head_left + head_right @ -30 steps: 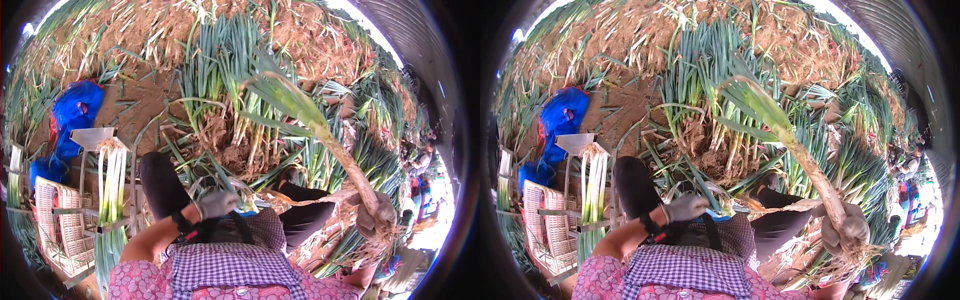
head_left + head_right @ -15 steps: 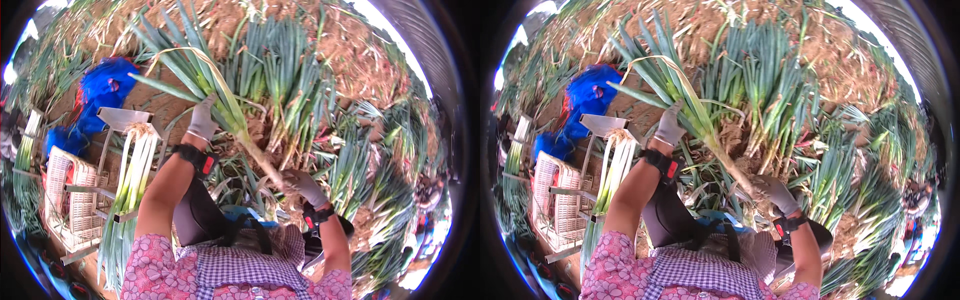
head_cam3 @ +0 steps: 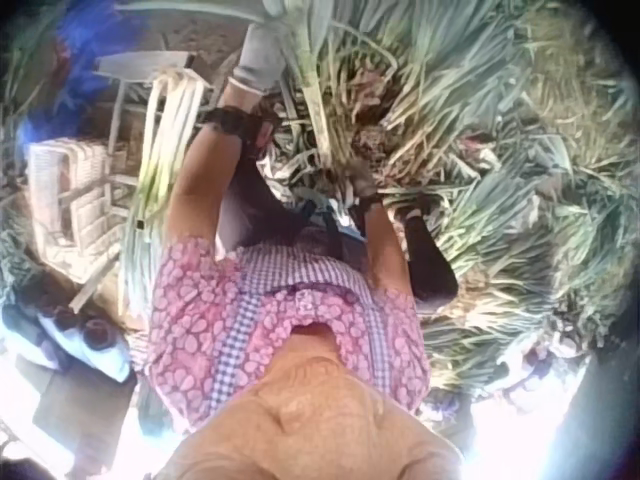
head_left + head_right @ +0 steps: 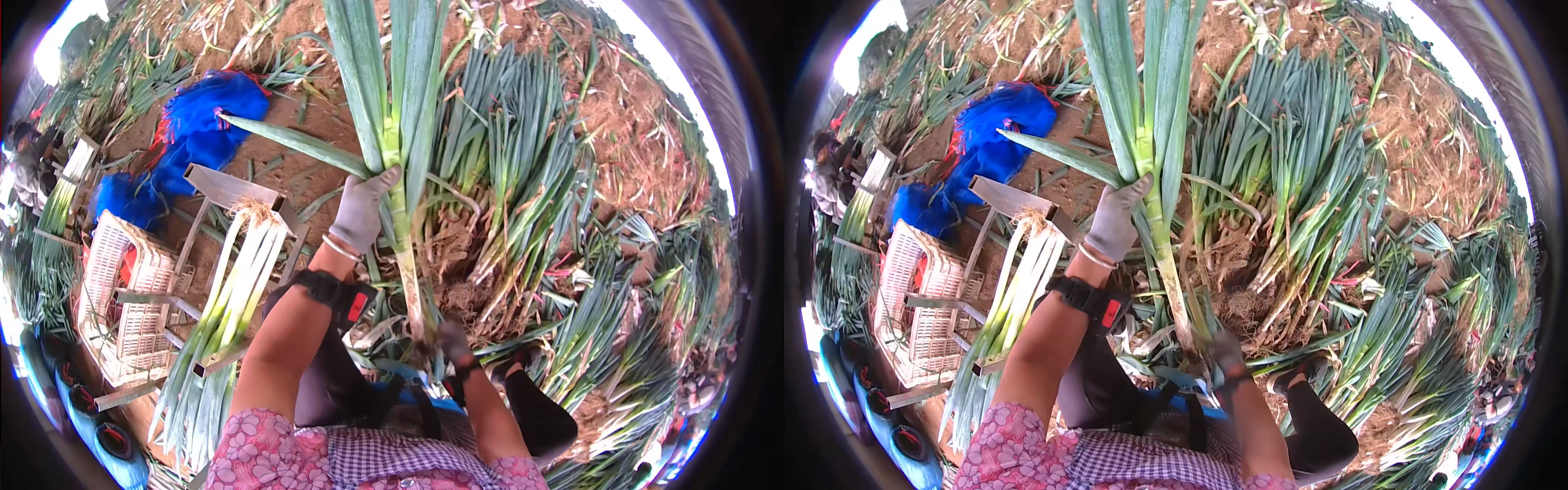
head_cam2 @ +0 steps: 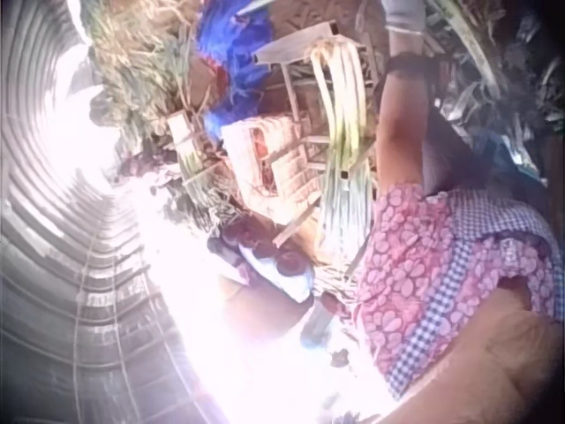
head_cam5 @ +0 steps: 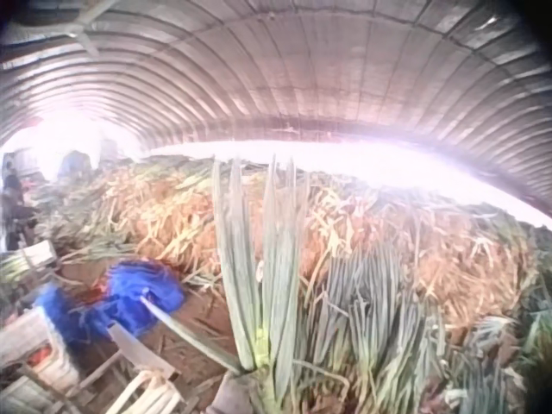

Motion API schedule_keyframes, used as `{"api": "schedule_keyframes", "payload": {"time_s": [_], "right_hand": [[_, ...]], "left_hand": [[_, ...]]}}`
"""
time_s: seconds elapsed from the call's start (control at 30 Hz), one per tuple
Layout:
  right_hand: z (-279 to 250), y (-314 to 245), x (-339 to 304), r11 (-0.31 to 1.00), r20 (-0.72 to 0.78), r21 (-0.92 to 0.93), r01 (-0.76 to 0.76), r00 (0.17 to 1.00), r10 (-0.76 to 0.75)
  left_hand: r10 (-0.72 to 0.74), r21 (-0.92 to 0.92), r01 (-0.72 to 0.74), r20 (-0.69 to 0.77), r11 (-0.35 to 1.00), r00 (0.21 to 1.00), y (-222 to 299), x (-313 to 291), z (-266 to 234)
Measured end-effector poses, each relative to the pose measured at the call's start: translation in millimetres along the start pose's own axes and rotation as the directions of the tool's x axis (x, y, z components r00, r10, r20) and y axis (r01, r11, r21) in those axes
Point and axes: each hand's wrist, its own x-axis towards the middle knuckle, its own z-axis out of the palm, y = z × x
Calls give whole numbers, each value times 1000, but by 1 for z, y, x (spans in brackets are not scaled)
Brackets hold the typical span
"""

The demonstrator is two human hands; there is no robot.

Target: The person picks up leeks from a pile, peels away the outer layers by hand, and places the cleaned leeks onto a metal stand. After gathering a group of leeks on the stand, the person aligns them and moves them aside.

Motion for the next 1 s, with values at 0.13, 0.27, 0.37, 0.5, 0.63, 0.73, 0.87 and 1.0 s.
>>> {"api": "schedule_keyframes", "payload": {"time_s": [0.13,0.27,0.37,0.5,0.63,0.73,0.87,1.0], "right_hand": [[-85,-85,6,869,-175,495,-14,978,116],[-179,-191,47,571,-331,756,320,939,-89],[-182,-192,49,441,-307,843,308,949,-75],[-146,-192,49,228,-422,890,396,903,81],[-142,-186,42,259,-436,877,406,897,70],[-143,-190,21,285,-447,872,397,884,137],[-120,-188,-15,753,-581,610,247,785,213],[-113,-168,-38,536,-422,799,272,889,179]], "left_hand": [[-35,-29,36,9,999,999,-5,-16,-13],[-129,-145,158,195,977,972,-25,-22,-9],[-105,-71,119,177,990,979,-37,-22,10],[-184,-104,194,101,976,978,-30,-34,15],[-152,-57,167,203,984,967,-40,-40,10],[-159,-41,171,205,984,966,-48,-45,10],[-199,-63,215,202,975,959,-42,-44,2],[-235,-11,236,73,972,969,-34,-41,-1]]}}
